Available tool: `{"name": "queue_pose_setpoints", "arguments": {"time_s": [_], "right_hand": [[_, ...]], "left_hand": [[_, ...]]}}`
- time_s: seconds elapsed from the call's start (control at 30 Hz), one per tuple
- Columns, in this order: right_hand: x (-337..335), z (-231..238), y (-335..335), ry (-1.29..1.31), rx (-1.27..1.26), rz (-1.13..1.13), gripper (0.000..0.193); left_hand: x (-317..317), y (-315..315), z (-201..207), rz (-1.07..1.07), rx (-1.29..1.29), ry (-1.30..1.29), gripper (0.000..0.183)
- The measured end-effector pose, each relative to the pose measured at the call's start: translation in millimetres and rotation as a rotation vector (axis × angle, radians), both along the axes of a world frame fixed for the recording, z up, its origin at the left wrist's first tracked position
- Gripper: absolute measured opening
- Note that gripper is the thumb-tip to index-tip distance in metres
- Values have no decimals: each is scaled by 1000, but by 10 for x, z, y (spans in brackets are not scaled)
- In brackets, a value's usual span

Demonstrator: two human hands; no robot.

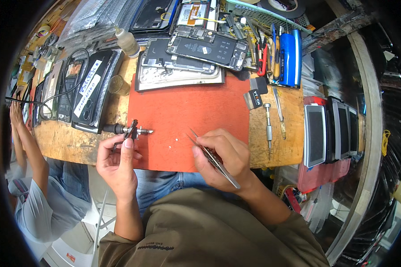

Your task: The person works at a cluttered electronics repair bench, using tweezers and a hot air rework station to manipulate a small black component. They repeatedly heat and adjust the component, then place it on the table and continue handling it with tweezers.

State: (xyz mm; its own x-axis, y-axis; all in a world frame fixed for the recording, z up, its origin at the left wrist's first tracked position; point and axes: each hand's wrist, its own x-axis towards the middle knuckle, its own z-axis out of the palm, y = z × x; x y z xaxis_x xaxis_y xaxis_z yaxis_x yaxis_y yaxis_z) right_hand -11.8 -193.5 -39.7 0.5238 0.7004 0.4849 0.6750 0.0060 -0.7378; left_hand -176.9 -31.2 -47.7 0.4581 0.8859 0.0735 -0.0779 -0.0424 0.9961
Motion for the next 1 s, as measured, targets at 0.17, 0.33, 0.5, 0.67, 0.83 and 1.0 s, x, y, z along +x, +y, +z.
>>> {"name": "queue_pose_setpoints", "arguments": {"time_s": [0.17,0.33,0.5,0.67,0.83,1.0], "right_hand": [[3,-6,7,-9,4,2,21],[-4,11,2,7,-29,-3,21],[-7,8,12,8,-26,3,21],[-1,-12,19,2,-14,8,21],[-4,-10,13,5,-28,0,20],[-4,-7,18,3,-34,2,21]], "left_hand": [[-11,-8,-42,4,18,-59,15],[-20,-2,-59,-11,42,-81,14],[-18,-13,-52,-21,56,-73,13],[-29,-14,-54,-42,83,-40,14],[-27,-24,-67,-37,99,-36,14],[-21,-23,-67,-23,124,-1,14]]}}
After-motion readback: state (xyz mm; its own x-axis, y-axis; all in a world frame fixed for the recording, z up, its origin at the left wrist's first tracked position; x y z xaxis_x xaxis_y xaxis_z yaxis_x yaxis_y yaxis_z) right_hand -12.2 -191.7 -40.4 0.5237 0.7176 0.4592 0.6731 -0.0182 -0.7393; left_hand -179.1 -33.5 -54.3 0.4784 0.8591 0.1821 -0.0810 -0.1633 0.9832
